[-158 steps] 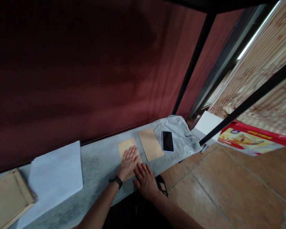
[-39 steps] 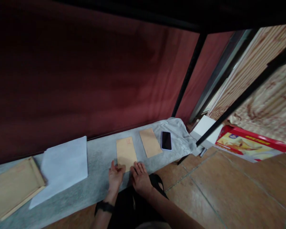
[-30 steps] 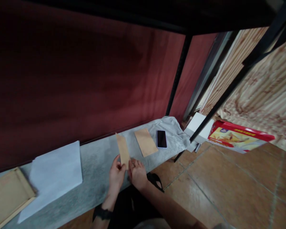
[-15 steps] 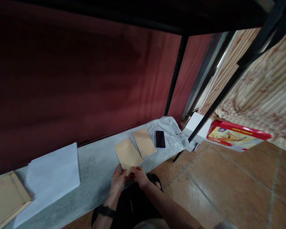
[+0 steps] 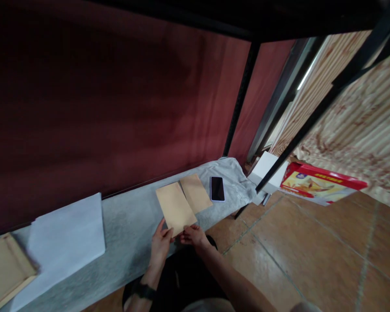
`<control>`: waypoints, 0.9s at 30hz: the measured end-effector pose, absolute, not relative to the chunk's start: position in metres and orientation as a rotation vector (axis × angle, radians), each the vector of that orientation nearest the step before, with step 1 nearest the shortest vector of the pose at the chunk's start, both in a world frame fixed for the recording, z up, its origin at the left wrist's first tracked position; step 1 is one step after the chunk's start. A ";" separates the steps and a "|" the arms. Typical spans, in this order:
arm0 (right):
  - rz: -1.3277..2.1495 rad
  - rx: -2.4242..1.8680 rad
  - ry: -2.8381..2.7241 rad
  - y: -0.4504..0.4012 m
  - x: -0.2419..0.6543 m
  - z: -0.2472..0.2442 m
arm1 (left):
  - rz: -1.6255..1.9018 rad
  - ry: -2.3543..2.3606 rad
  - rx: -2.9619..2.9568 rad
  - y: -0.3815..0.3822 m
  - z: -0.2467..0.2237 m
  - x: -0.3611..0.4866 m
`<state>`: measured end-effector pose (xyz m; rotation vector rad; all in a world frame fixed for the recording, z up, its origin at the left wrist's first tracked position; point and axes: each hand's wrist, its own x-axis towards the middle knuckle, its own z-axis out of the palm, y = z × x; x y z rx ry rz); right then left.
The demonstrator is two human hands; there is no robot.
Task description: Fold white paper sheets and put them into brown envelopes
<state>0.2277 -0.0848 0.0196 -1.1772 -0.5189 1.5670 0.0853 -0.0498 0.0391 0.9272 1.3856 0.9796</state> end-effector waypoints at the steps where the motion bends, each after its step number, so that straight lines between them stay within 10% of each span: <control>1: 1.557 -1.190 -0.480 -0.082 0.231 0.021 | 0.993 1.360 0.955 -0.048 0.041 0.090; 27: 1.470 -1.387 -0.271 -0.036 0.311 0.025 | 0.925 1.360 1.008 -0.055 0.017 0.072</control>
